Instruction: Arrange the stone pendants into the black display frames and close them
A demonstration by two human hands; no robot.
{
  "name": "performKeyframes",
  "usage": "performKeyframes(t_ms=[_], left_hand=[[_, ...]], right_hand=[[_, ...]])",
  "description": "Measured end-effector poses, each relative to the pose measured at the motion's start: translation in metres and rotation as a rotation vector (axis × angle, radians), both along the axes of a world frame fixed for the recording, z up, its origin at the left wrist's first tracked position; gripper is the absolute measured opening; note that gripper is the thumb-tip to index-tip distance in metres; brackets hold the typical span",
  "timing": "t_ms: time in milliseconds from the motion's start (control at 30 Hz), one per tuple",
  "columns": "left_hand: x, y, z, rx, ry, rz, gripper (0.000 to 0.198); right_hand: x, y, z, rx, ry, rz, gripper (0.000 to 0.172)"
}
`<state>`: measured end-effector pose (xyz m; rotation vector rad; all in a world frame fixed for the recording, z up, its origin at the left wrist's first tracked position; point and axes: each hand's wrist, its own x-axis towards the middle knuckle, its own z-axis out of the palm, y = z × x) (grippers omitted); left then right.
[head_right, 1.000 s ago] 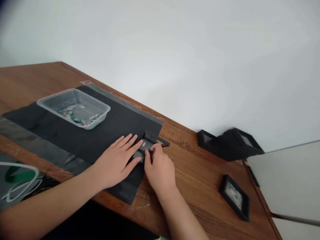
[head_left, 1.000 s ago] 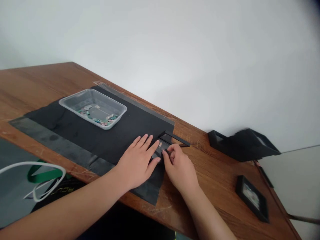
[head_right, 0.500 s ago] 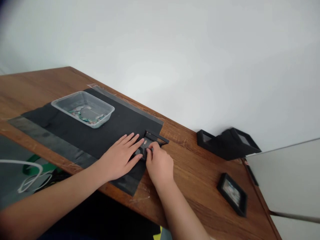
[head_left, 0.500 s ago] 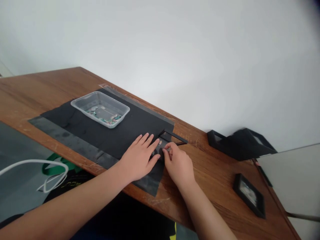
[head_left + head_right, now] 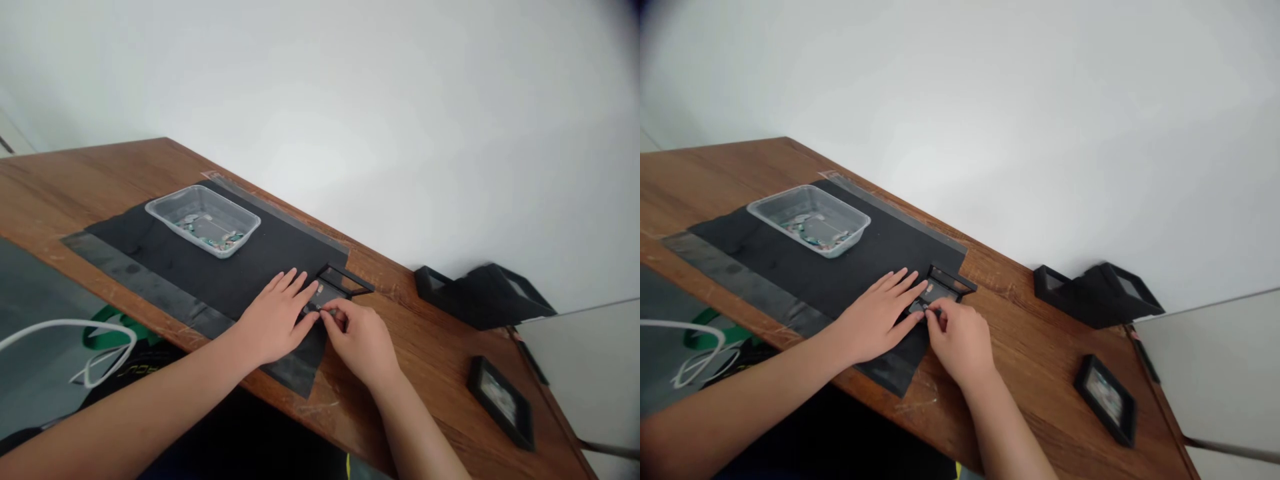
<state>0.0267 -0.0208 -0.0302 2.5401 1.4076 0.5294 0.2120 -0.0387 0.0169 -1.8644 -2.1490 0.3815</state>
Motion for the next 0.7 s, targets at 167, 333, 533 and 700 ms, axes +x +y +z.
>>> performKeyframes(t_ms=[167, 333, 533, 700], left_hand=[[-0.001, 0.001, 0.000, -0.026, 0.013, -0.009, 0.061], [-0.001, 0.001, 0.001, -0.028, 0.004, 0.006, 0.061], [0.000, 0.002, 0.003, -0.048, 0.001, -0.004, 0.059], [0.000, 0.001, 0.001, -0.037, -0.005, -0.003, 0.058]], right_hand=[[0.004, 0.001, 0.000, 0.002, 0.006, -0.019, 0.014], [-0.001, 0.002, -0.003, -0.026, 0.000, -0.030, 0.017], [-0.008, 0.005, -0.006, -0.006, -0.029, -0.107, 0.018], [-0.015, 0.008, -0.012, 0.039, -0.086, -0.176, 0.013]])
